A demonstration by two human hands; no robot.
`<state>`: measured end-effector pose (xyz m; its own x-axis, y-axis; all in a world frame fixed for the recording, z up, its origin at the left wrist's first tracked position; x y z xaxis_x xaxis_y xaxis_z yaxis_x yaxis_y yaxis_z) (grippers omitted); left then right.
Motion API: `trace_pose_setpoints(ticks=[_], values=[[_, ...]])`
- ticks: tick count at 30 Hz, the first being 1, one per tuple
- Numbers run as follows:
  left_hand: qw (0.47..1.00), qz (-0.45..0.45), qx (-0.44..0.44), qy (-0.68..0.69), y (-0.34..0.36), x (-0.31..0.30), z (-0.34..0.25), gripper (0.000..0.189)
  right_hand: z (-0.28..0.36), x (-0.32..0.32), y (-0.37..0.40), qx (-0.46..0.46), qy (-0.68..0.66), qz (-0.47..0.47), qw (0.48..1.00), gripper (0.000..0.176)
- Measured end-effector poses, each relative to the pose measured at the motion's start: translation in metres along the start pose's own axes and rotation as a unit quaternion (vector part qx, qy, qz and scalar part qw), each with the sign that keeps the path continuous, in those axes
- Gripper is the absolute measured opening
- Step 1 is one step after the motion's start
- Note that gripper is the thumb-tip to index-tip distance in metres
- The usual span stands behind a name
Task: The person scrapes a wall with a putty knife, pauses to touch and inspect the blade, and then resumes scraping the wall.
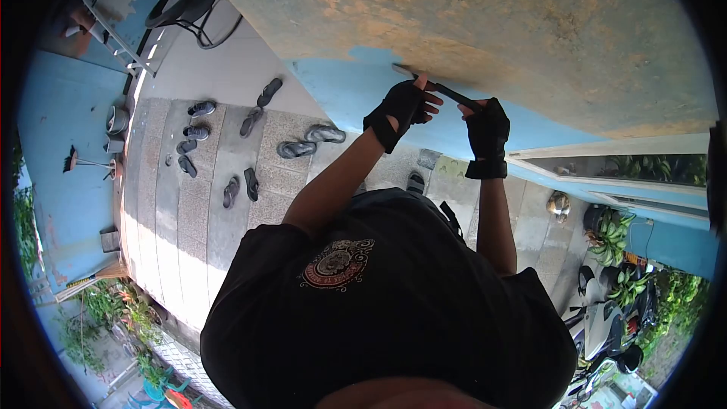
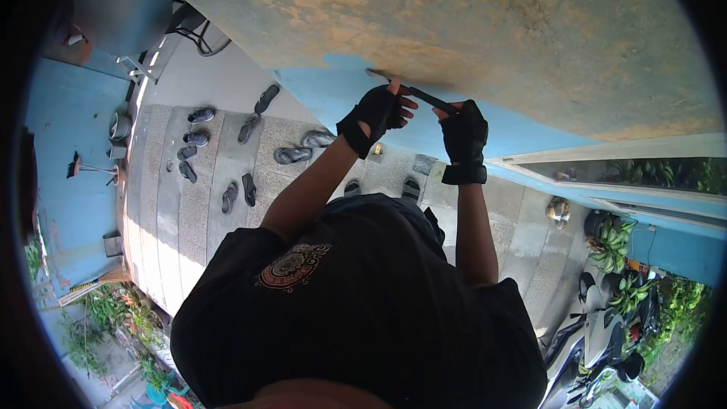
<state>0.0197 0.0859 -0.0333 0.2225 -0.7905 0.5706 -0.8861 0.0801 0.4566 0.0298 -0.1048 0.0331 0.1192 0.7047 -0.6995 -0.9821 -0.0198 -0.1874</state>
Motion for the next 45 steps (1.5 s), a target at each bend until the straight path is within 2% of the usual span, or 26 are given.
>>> trace_pose_setpoints(ticks=[3, 5, 9, 11, 12, 13, 15, 18, 20, 21, 22, 23, 25, 26, 27, 29, 31, 33, 34, 36, 37, 39, 41, 43, 44, 45], values=[[0.997, 0.066, 0.008, 0.039, 0.012, 0.0, 0.008, 0.049, 0.003, -0.003, 0.023, -0.039, 0.02, -0.031, 0.999, 0.028], [0.994, 0.092, 0.023, 0.053, 0.02, -0.002, 0.01, 0.044, 0.012, -0.005, 0.041, -0.133, 0.031, -0.094, 0.986, 0.03], [0.987, 0.142, 0.028, 0.064, 0.036, -0.003, 0.01, 0.04, 0.037, -0.013, 0.064, -0.086, 0.043, -0.053, 0.994, 0.038], [0.987, 0.158, 0.039, 0.013, 0.048, -0.002, 0.003, 0.038, 0.049, -0.007, 0.073, -0.107, 0.027, 0.059, 0.992, 0.048], [0.986, 0.161, 0.034, 0.01, 0.05, -0.004, 0.004, 0.038, 0.045, 0.003, 0.076, -0.05, -0.039, 0.107, 0.992, 0.045], [0.984, 0.167, 0.049, -0.022, 0.052, -0.006, 0.004, 0.036, 0.046, 0.004, 0.078, -0.045, -0.037, 0.104, 0.993, 0.045], [0.981, 0.177, 0.062, -0.055, 0.055, -0.007, 0.004, 0.034, 0.045, 0.015, 0.084, 0.072, -0.181, 0.162, 0.967, 0.038], [0.979, 0.171, 0.086, -0.075, 0.058, -0.009, -0.002, 0.029, 0.045, 0.019, 0.085, 0.069, -0.218, 0.176, 0.957, 0.032], [0.967, 0.175, 0.119, -0.143, 0.061, -0.01, -0.008, 0.026, 0.044, 0.026, 0.089, 0.077, -0.248, 0.195, 0.946, 0.032], [0.967, 0.176, 0.12, -0.143, 0.063, -0.01, -0.01, 0.026, 0.044, 0.032, 0.093, 0.113, -0.327, 0.211, 0.914, 0.037], [0.946, 0.17, 0.165, -0.222, 0.065, -0.008, -0.016, 0.025, 0.046, 0.036, 0.097, 0.147, -0.403, 0.225, 0.875, 0.041], [0.917, 0.161, 0.21, -0.299, 0.068, -0.006, -0.02, 0.024, 0.047, 0.034, 0.099, 0.145, -0.403, 0.225, 0.875, 0.041], [0.913, 0.159, 0.232, -0.295, 0.065, -0.01, -0.016, 0.023, 0.057, 0.037, 0.109, 0.201, -0.597, 0.336, 0.7, 0.057], [0.908, 0.157, 0.256, -0.292, 0.061, -0.011, -0.018, 0.022, 0.053, 0.039, 0.108, 0.195, -0.637, 0.351, 0.658, 0.052], [0.906, 0.156, 0.262, -0.292, 0.062, -0.009, -0.021, 0.022, 0.058, 0.038, 0.106, 0.189, -0.636, 0.354, 0.659, 0.052], [0.965, 0.147, 0.137, -0.165, 0.06, -0.011, -0.012, 0.022, 0.064, 0.033, 0.1, 0.176, -0.619, 0.347, 0.682, 0.036], [0.968, 0.152, 0.133, -0.149, 0.057, -0.008, -0.007, 0.023, 0.058, 0.032, 0.096, 0.194, -0.638, 0.34, 0.663, 0.039], [0.981, 0.181, 0.065, 0.02, 0.045, -0.007, 0.008, 0.033, 0.053, 0.034, 0.091, 0.234, -0.729, 0.402, 0.502, 0.055], [0.981, 0.18, 0.066, 0.025, 0.043, -0.002, 0.011, 0.033, 0.049, 0.035, 0.088, 0.235, -0.726, 0.404, 0.505, 0.055], [0.976, 0.135, 0.078, 0.154, 0.04, 0.005, 0.013, 0.046, 0.042, 0.038, 0.08, 0.248, -0.69, 0.387, 0.558, 0.059], [0.975, 0.132, 0.083, 0.159, 0.037, 0.006, 0.013, 0.046, 0.043, 0.037, 0.077, 0.25, -0.686, 0.394, 0.559, 0.059], [0.958, 0.203, 0.067, 0.192, 0.033, 0.013, 0.012, 0.055, 0.042, 0.036, 0.071, 0.246, -0.579, 0.39, 0.672, 0.056], [0.951, 0.228, 0.065, 0.2, 0.026, 0.014, 0.011, 0.054, 0.053, 0.03, 0.061, 0.247, -0.58, 0.387, 0.673, 0.053], [0.943, 0.253, 0.064, 0.207, 0.02, 0.021, 0.014, 0.053, 0.055, 0.029, 0.053, 0.231, -0.629, 0.432, 0.603, 0.054], [0.942, 0.219, 0.083, 0.242, 0.014, 0.023, 0.015, 0.051, 0.054, 0.029, 0.049, 0.232, -0.625, 0.442, 0.601, 0.054], [0.938, 0.184, 0.101, 0.276, 0.008, 0.024, 0.018, 0.05, 0.051, 0.031, 0.048, 0.23, -0.572, 0.438, 0.654, 0.05]])
Point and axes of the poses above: each hand's wrist, its own y-axis away from the middle knuckle, its own x-axis out of the palm, z = x × y, the point moved 5 cm from there along -y, towards the middle knuckle, and after that the axes turned 6 degrees about y, right-handed, at the moved point
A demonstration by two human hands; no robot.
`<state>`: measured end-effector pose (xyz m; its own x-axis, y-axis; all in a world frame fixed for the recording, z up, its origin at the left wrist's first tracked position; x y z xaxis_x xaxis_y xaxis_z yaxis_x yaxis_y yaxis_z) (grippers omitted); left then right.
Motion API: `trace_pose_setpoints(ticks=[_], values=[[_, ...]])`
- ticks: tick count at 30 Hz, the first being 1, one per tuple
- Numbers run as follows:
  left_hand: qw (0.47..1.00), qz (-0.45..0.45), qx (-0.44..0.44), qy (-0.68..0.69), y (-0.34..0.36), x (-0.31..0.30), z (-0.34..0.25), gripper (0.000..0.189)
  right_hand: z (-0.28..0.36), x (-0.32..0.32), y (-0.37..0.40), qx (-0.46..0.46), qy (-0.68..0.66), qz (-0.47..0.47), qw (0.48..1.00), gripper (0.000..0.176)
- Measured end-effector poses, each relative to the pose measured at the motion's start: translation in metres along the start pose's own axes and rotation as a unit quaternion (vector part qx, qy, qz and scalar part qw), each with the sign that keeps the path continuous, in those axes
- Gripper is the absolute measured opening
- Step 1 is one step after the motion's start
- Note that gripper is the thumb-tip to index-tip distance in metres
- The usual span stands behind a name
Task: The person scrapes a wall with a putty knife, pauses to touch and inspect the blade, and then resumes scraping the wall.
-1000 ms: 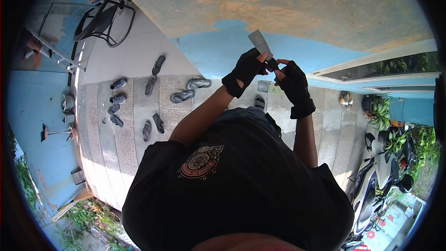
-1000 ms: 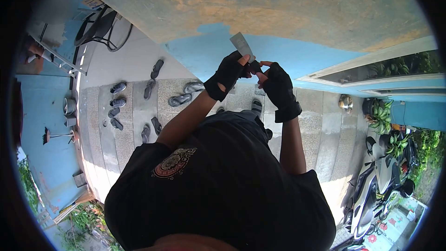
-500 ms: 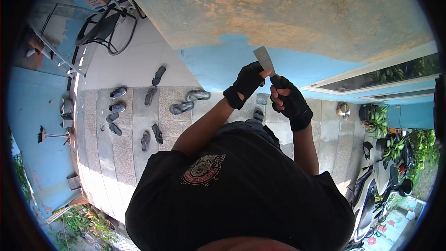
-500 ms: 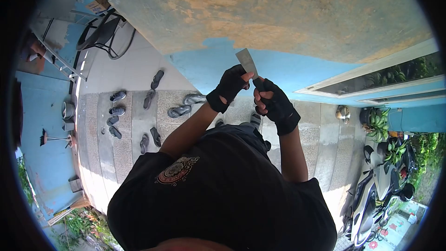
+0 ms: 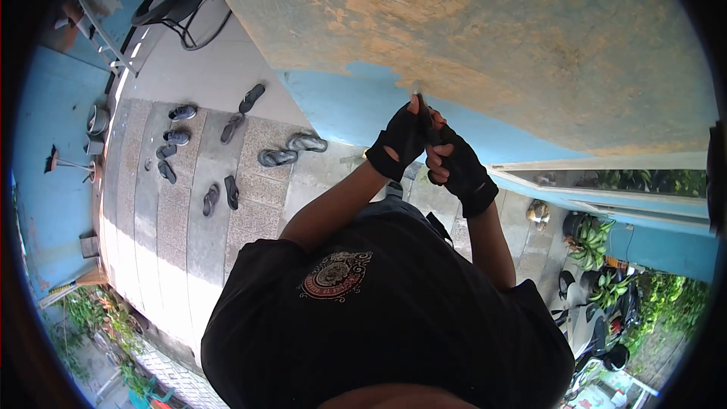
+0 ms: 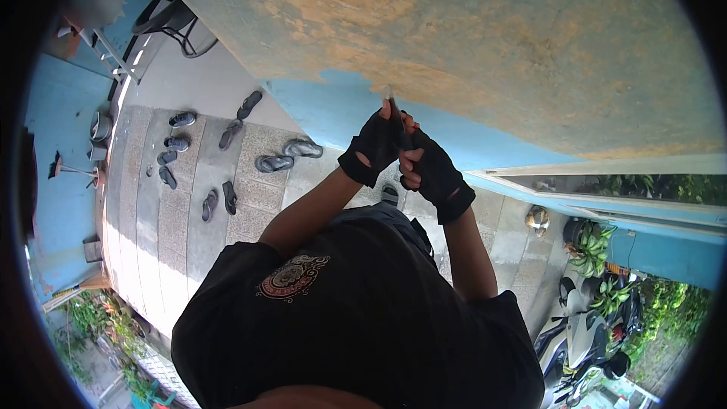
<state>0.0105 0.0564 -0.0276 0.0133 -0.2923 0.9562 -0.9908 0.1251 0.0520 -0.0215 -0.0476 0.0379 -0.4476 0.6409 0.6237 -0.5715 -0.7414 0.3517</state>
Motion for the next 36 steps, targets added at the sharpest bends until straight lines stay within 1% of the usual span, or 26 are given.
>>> trace_pose_setpoints(ticks=[1, 2, 3, 4, 5, 6, 8, 9, 11, 12, 14, 15, 17, 18, 19, 20, 21, 22, 23, 24, 27, 30, 31, 33, 35, 36], values=[[1.0, -0.005, 0.009, 0.002, -0.004, -0.002, 0.004, 0.05, 0.001, -0.004, -0.002, 0.007, 0.066, -0.035, 0.997, 0.046], [0.999, -0.001, 0.024, 0.044, -0.008, -0.003, 0.008, 0.047, 0.002, -0.007, -0.007, 0.015, 0.069, -0.029, 0.997, 0.046], [0.996, 0.003, 0.04, 0.085, -0.012, -0.003, 0.009, 0.045, 0.005, -0.014, -0.012, 0.001, 0.174, -0.067, 0.983, 0.04], [0.995, -0.001, 0.051, 0.086, -0.015, -0.004, 0.01, 0.045, 0.011, -0.02, -0.016, -0.015, 0.276, -0.102, 0.956, 0.035], [0.993, -0.006, 0.066, 0.094, -0.018, -0.006, 0.011, 0.045, 0.014, -0.025, -0.018, 0.0, 0.321, -0.117, 0.94, 0.026], [0.991, -0.011, 0.082, 0.102, -0.021, -0.008, 0.011, 0.044, 0.016, -0.027, -0.02, 0.006, 0.325, -0.107, 0.94, 0.026], [0.99, -0.006, 0.088, 0.11, -0.023, -0.01, 0.016, 0.045, 0.026, -0.03, -0.018, -0.06, 0.52, -0.122, 0.843, 0.025], [0.99, 0.004, 0.082, 0.116, -0.022, -0.01, 0.019, 0.045, 0.027, -0.031, -0.015, -0.057, 0.521, -0.11, 0.845, 0.025], [0.987, -0.007, 0.099, 0.125, -0.024, -0.005, 0.021, 0.045, 0.039, -0.028, -0.014, -0.125, 0.596, -0.1, 0.787, 0.028], [0.985, -0.017, 0.107, 0.137, -0.026, -0.004, 0.02, 0.046, 0.04, -0.03, -0.02, -0.131, 0.597, -0.074, 0.788, 0.028], [0.979, -0.023, 0.151, 0.132, -0.031, -0.009, 0.014, 0.043, 0.037, -0.05, -0.038, -0.066, 0.531, -0.065, 0.843, 0.027], [0.979, -0.025, 0.163, 0.12, -0.031, -0.01, 0.014, 0.043, 0.032, -0.055, -0.043, -0.07, 0.533, -0.028, 0.843, 0.027], [0.979, -0.05, 0.175, 0.096, -0.031, -0.014, 0.011, 0.044, 0.027, -0.067, -0.05, -0.091, 0.531, -0.032, 0.842, 0.025], [0.978, -0.072, 0.171, 0.09, -0.032, -0.016, 0.014, 0.045, 0.028, -0.061, -0.05, -0.093, 0.533, -0.001, 0.841, 0.025], [0.976, -0.088, 0.178, 0.096, -0.031, -0.014, 0.014, 0.046, 0.028, -0.062, -0.048, -0.013, 0.425, -0.001, 0.905, 0.026], [0.971, -0.09, 0.201, 0.092, -0.031, -0.012, 0.01, 0.046, 0.026, -0.063, -0.047, 0.071, 0.314, -0.005, 0.947, 0.027], [0.971, -0.112, 0.192, 0.084, -0.032, -0.013, 0.01, 0.046, 0.029, -0.056, -0.047, 0.036, 0.371, 0.019, 0.928, 0.032], [0.971, -0.135, 0.18, 0.077, -0.034, -0.018, 0.013, 0.046, 0.03, -0.051, -0.046, 0.038, 0.377, 0.036, 0.925, 0.032], [0.972, -0.108, 0.208, 0.037, -0.031, -0.022, 0.012, 0.041, 0.032, -0.046, -0.043, 0.04, 0.337, 0.043, 0.94, 0.035], [0.968, -0.112, 0.22, 0.036, -0.025, -0.017, 0.01, 0.041, 0.031, -0.042, -0.04, 0.043, 0.295, 0.048, 0.953, 0.039], [0.966, -0.098, 0.239, 0.032, -0.009, -0.003, 0.007, 0.038, 0.027, -0.043, -0.039, 0.073, 0.278, 0.063, 0.956, 0.045], [0.968, -0.06, 0.242, 0.021, 0.0, 0.006, 0.004, 0.039, 0.027, -0.034, -0.031, 0.065, 0.291, 0.101, 0.949, 0.043], [0.97, -0.066, 0.233, 0.033, 0.002, 0.006, 0.004, 0.038, 0.025, -0.033, -0.03, 0.063, 0.292, 0.104, 0.949, 0.043], [0.972, -0.07, 0.22, 0.046, 0.003, 0.002, 0.006, 0.037, 0.02, -0.032, -0.027, 0.077, 0.238, 0.11, 0.962, 0.037], [0.967, -0.121, 0.226, 0.006, 0.0, -0.009, 0.006, 0.036, 0.015, -0.029, -0.024, 0.076, 0.224, 0.103, 0.966, 0.035], [0.97, -0.117, 0.214, 0.008, -0.002, -0.008, 0.009, 0.036, 0.014, -0.029, -0.022, 0.078, 0.212, 0.095, 0.97, 0.034]])
Point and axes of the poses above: each hand's wrist, its own y-axis away from the middle knuckle, its own x-axis out of the palm, z = x × y, the point moved 5 cm from there along -y, towards the middle knuckle, and after that the axes turned 6 degrees about y, right-handed, at the moved point
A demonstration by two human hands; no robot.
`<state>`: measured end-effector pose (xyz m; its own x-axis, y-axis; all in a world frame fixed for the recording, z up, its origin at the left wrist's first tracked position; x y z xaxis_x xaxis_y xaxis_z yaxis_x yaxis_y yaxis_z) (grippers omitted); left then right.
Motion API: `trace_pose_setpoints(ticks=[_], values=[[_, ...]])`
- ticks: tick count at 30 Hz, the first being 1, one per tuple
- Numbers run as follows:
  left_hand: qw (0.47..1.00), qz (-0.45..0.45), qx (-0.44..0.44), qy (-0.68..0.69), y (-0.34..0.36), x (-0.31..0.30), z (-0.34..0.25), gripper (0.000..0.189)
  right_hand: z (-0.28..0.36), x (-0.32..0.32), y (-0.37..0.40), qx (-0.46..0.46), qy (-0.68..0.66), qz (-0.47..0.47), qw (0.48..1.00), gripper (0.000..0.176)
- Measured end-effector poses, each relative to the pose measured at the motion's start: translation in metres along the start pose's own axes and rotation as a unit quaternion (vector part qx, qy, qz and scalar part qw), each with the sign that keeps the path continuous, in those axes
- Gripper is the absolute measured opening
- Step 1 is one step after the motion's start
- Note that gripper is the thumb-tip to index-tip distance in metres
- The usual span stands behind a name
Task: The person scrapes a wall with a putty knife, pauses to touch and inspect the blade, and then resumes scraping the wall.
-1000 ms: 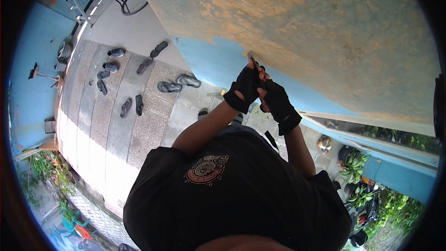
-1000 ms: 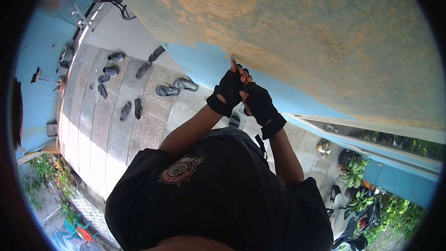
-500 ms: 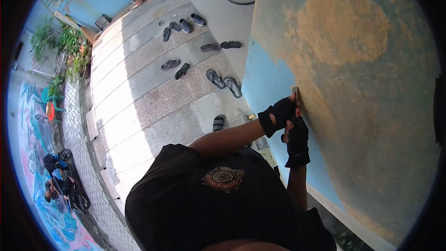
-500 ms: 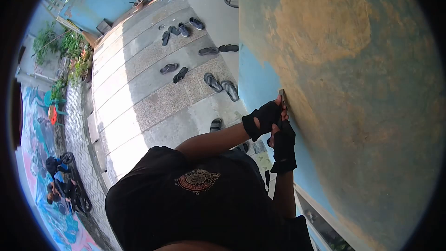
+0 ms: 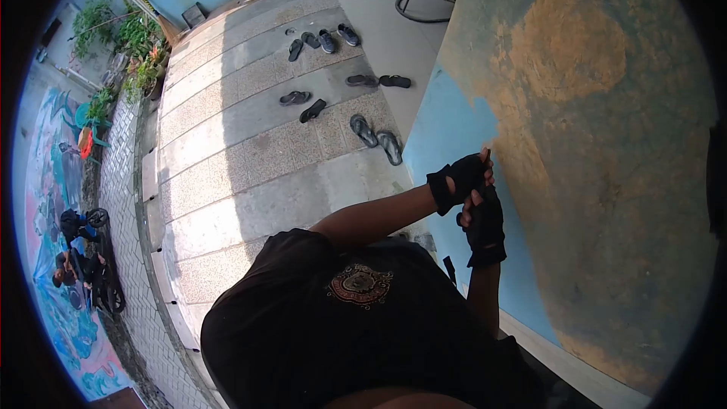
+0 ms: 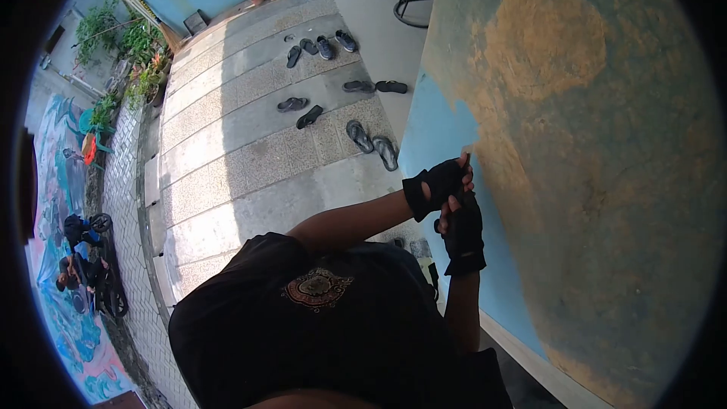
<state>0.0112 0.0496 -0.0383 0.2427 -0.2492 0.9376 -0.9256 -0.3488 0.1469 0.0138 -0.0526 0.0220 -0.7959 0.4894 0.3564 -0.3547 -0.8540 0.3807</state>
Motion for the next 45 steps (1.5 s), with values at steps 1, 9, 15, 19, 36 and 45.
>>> trace_pose_setpoints(ticks=[1, 9, 15, 19, 36, 45], values=[[1.0, 0.0, 0.005, 0.011, -0.002, 0.001, 0.001, 0.038, -0.001, -0.003, 0.0, -0.003, -0.003, -0.018, 1.0, 0.034], [0.985, 0.079, -0.046, 0.145, -0.023, 0.019, 0.03, 0.04, 0.019, -0.018, 0.015, -0.021, 0.064, -0.087, 0.994, 0.017], [0.98, 0.098, 0.008, 0.171, -0.039, 0.013, 0.033, 0.039, 0.018, -0.04, -0.001, -0.008, 0.139, -0.081, 0.987, 0.019], [0.981, 0.092, 0.002, 0.17, -0.034, 0.015, 0.017, 0.039, 0.018, -0.029, -0.007, -0.007, 0.146, -0.117, 0.982, 0.015], [0.971, 0.102, -0.015, 0.216, -0.032, 0.007, -0.001, 0.04, 0.014, -0.025, -0.03, -0.004, 0.216, -0.138, 0.967, 0.024], [0.97, 0.013, 0.006, 0.243, 0.006, -0.008, -0.014, 0.051, 0.031, -0.04, 0.012, 0.015, 0.131, -0.057, 0.99, 0.056]])
Point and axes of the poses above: each hand's wrist, its own y-axis away from the middle knuckle, its own x-axis out of the palm, z = x × y, the point moved 5 cm from there along -y, towards the middle knuckle, and after that the axes turned 6 degrees about y, right-handed, at the moved point
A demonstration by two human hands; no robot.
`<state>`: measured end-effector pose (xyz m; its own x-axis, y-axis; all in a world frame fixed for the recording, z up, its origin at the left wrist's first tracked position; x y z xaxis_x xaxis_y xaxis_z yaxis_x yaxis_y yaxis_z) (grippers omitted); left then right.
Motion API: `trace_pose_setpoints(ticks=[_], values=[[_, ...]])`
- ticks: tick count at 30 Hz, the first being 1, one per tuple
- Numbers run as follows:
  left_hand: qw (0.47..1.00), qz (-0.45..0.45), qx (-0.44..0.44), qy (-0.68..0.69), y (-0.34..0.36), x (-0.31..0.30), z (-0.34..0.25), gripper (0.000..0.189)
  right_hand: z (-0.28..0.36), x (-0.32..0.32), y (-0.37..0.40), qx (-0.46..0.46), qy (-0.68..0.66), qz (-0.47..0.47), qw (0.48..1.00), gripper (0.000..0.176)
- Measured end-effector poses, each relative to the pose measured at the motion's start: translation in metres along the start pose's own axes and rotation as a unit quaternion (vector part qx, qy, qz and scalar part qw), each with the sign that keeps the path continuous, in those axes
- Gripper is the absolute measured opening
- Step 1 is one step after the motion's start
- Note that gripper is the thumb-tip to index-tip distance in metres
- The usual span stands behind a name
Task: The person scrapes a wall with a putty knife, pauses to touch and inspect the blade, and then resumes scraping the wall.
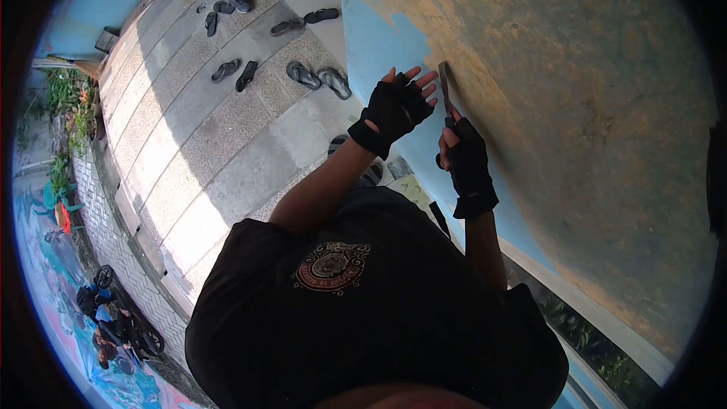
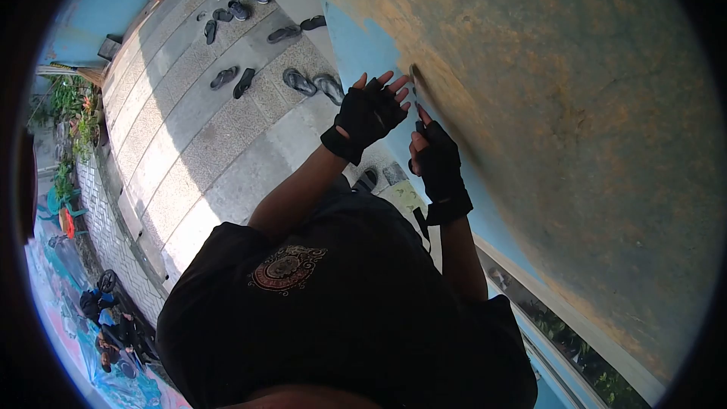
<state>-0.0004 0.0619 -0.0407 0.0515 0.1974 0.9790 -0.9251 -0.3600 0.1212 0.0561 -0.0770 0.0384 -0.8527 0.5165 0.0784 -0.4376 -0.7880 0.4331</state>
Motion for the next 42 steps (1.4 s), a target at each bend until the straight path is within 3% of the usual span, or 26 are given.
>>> trace_pose_setpoints(ticks=[1, 3, 7, 10, 12, 13, 14, 15, 16, 17, 18, 19, 20, 21, 22, 23, 24, 25, 27, 28, 32, 35, 37, 38, 41, 42], values=[[0.998, -0.043, 0.035, -0.007, 0.007, 0.004, -0.003, 0.056, -0.001, -0.003, 0.002, -0.001, -0.003, 0.001, 1.0, 0.056], [0.999, -0.025, 0.043, -0.015, 0.014, 0.015, -0.005, 0.066, 0.006, -0.005, 0.005, -0.089, 0.176, -0.007, 0.98, 0.058], [0.996, 0.037, 0.072, 0.027, 0.025, 0.033, -0.006, 0.078, 0.008, 0.007, 0.013, -0.2, 0.314, -0.03, 0.928, 0.06], [0.994, 0.051, 0.091, -0.006, 0.033, 0.05, -0.008, 0.082, -0.002, 0.011, 0.01, -0.164, 0.266, -0.04, 0.949, 0.061], [0.992, 0.045, 0.11, -0.042, 0.039, 0.055, -0.011, 0.083, -0.033, 0.011, 0.001, -0.035, 0.065, 0.036, 0.997, 0.056], [0.966, 0.055, 0.191, -0.164, 0.045, 0.059, -0.019, 0.082, -0.039, 0.011, 0.0, -0.037, 0.063, 0.038, 0.997, 0.056], [0.919, 0.063, 0.268, -0.282, 0.053, 0.064, -0.026, 0.08, -0.049, 0.014, 0.001, 0.012, -0.032, 0.075, 0.997, 0.053], [0.918, 0.061, 0.269, -0.284, 0.06, 0.068, -0.026, 0.08, -0.058, 0.019, 0.003, 0.061, -0.126, 0.111, 0.984, 0.05], [0.797, 0.099, 0.337, -0.491, 0.072, 0.088, -0.023, 0.074, -0.065, 0.022, 0.002, 0.071, -0.159, 0.16, 0.972, 0.04], [0.626, 0.13, 0.384, -0.667, 0.083, 0.105, -0.015, 0.068, -0.072, 0.023, -0.001, 0.074, -0.16, 0.161, 0.971, 0.04], [0.567, 0.172, 0.327, -0.736, 0.086, 0.112, -0.006, 0.071, -0.077, 0.029, -0.001, 0.107, -0.225, 0.193, 0.949, 0.036], [0.524, 0.196, 0.331, -0.76, 0.089, 0.124, 0.008, 0.067, -0.083, 0.035, -0.002, 0.141, -0.288, 0.224, 0.92, 0.032], [0.504, 0.23, 0.29, -0.781, 0.087, 0.125, 0.019, 0.066, -0.09, 0.036, -0.004, 0.114, -0.305, 0.309, 0.893, 0.039], [0.482, 0.265, 0.247, -0.798, 0.085, 0.124, 0.029, 0.065, -0.086, 0.041, -0.003, 0.114, -0.305, 0.309, 0.893, 0.039], [0.484, 0.266, 0.246, -0.797, 0.083, 0.125, 0.037, 0.065, -0.062, 0.042, -0.003, -0.162, -0.01, 0.228, 0.96, 0.035], [0.434, 0.309, 0.235, -0.813, 0.084, 0.125, 0.052, 0.063, -0.042, 0.052, 0.009, -0.408, 0.289, 0.107, 0.859, 0.032], [0.383, 0.35, 0.222, -0.826, 0.087, 0.127, 0.066, 0.061, -0.07, 0.053, 0.0, -0.181, -0.057, 0.074, 0.979, 0.027], [0.384, 0.351, 0.221, -0.825, 0.089, 0.13, 0.073, 0.061, -0.074, 0.05, 0.0, -0.18, -0.057, 0.072, 0.979, 0.027], [0.309, 0.403, 0.159, -0.847, 0.096, 0.133, 0.093, 0.058, -0.077, 0.048, 0.001, -0.168, -0.022, 0.099, 0.981, 0.025], [0.297, 0.408, 0.169, -0.847, 0.1, 0.137, 0.096, 0.055, -0.075, 0.047, 0.002, -0.162, -0.004, 0.113, 0.98, 0.025], [0.325, 0.417, 0.231, -0.817, 0.1, 0.128, 0.105, 0.053, -0.064, 0.043, 0.007, -0.139, 0.069, 0.171, 0.973, 0.021], [0.278, 0.47, 0.201, -0.813, 0.101, 0.139, 0.115, 0.054, -0.055, 0.039, 0.012, -0.118, 0.124, 0.21, 0.962, 0.019], [0.41, 0.49, 0.165, -0.752, 0.094, 0.14, 0.114, 0.058, -0.049, 0.038, 0.016, -0.106, 0.16, 0.24, 0.951, 0.017], [0.409, 0.49, 0.165, -0.752, 0.093, 0.139, 0.112, 0.058, -0.046, 0.038, 0.018, -0.101, 0.177, 0.255, 0.945, 0.016], [0.751, 0.381, 0.03, -0.539, 0.085, 0.151, 0.082, 0.074, -0.04, 0.038, 0.026, -0.093, 0.206, 0.278, 0.934, 0.015], [0.836, 0.324, -0.018, -0.442, 0.082, 0.15, 0.074, 0.079, -0.038, 0.042, 0.031, -0.06, 0.08, 0.326, 0.94, 0.012]])
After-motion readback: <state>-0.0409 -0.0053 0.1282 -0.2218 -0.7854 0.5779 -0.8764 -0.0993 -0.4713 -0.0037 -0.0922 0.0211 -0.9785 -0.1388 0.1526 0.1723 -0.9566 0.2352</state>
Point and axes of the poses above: each hand's wrist, its own y-axis away from the middle knuckle, its own x-axis out of the palm, z = x × y, the point moved 5 cm from there along -y, towards the middle knuckle, and after that the axes turned 6 degrees about y, right-handed, at the moved point
